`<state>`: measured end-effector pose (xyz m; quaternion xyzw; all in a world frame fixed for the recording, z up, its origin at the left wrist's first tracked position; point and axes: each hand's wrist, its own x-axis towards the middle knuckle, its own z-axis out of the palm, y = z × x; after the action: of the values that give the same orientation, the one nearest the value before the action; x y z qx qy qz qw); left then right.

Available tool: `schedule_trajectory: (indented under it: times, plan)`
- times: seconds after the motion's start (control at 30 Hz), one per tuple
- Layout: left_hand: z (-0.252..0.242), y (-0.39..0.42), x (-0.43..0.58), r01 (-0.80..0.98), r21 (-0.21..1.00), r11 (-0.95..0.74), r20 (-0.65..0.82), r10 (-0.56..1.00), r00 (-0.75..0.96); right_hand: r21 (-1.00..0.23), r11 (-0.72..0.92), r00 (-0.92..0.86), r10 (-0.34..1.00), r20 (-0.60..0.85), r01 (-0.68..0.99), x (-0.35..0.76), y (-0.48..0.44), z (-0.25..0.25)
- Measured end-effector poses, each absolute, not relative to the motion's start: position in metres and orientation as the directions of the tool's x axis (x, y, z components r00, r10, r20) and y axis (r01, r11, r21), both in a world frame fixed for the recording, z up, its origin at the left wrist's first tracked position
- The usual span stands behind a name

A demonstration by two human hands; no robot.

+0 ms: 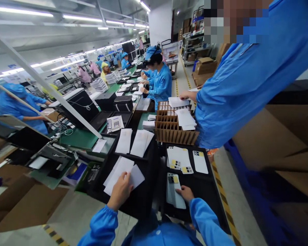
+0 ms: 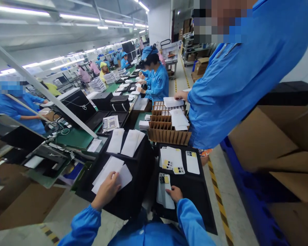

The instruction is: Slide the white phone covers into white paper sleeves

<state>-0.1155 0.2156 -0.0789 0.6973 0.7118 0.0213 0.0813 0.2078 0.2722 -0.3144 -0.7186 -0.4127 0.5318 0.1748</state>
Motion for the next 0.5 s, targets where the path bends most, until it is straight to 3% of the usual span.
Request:
schedule_trajectory:
  times: [0.27,0.5]
  plan:
    - [-0.072,0.232,-0.115,0.989,0.118,0.086,-0.127,0.989,-0.071,-0.898,-0.437,0.137,0.887,-0.44,-0.052,0.248,0.254,-0.248]
    - [-0.042,0.223,-0.104,0.965,0.257,0.052,-0.035,0.998,-0.045,-0.85,-0.301,0.118,0.916,-0.384,-0.432,0.269,0.245,-0.137]
